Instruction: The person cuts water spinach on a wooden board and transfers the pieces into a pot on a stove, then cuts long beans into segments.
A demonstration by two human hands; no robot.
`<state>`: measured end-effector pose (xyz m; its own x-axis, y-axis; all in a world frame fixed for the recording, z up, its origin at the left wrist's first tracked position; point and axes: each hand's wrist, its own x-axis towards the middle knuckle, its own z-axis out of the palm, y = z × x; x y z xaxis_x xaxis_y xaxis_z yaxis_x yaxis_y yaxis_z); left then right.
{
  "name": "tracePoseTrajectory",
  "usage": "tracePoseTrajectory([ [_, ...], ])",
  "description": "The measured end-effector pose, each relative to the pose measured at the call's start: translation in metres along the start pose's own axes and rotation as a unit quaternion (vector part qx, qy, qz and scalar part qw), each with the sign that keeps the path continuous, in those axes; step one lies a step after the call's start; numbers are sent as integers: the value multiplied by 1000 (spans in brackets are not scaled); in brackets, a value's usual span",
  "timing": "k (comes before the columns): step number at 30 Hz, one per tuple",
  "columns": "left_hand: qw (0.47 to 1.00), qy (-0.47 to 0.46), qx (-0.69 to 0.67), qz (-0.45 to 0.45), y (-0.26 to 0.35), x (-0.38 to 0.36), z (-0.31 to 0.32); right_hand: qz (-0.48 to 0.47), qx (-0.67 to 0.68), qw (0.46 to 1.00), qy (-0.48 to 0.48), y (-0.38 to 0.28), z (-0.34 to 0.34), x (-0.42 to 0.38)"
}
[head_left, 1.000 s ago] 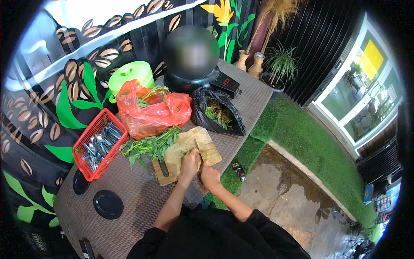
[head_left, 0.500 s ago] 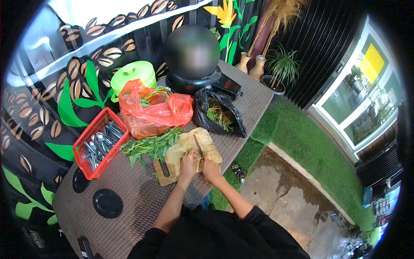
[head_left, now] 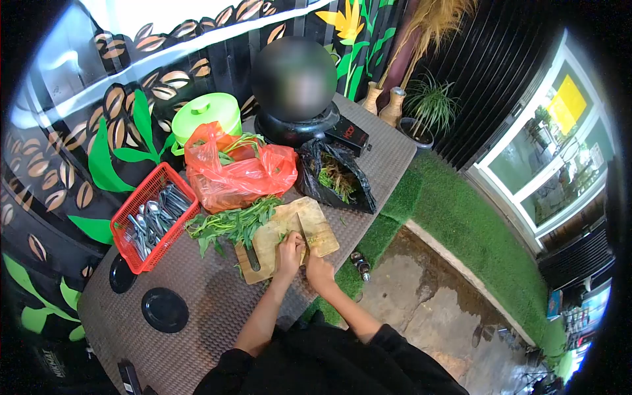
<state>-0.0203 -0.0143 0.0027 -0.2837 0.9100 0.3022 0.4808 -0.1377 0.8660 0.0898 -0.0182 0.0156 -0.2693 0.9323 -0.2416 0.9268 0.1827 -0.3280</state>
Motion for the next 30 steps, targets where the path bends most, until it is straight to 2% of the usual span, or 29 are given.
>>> tracePoseTrajectory([
  [1, 1000, -7, -5, -6, -1, 0, 0, 0, 0, 1000, 1, 2, 0, 7],
  [3, 1000, -13, -10, -9, -3, 1, 0, -58, 0, 997, 47, 4, -5, 21],
  [6, 996, -29, 54, 62, -8, -2, -2, -79, 23, 995, 48, 9, -17, 21],
  [10, 997, -42, 56, 26, -5, 6, -6, -50, 15, 996, 69, 2, -4, 3],
  [12, 997, -72, 20, -29, -1, 9, -9, 26, 41, 998, 40, -10, 1, -2],
  [15, 995, -88, 12, -41, -2, 13, -9, -13, 38, 997, 60, -10, -1, 18],
  [19, 998, -56, 2, -6, -2, 9, -8, -44, 72, 995, 45, 1, -10, 12],
  [21, 1000, -17, 18, -3, -1, 6, -7, 3, 63, 997, 51, -2, 2, -3],
  [28, 999, -40, 9, -9, 0, 3, -14, -4, 63, 997, 52, -9, -10, 11],
  [30, 995, -45, 88, 29, 1, 0, -16, -26, 75, 997, 14, -3, -10, 5],
])
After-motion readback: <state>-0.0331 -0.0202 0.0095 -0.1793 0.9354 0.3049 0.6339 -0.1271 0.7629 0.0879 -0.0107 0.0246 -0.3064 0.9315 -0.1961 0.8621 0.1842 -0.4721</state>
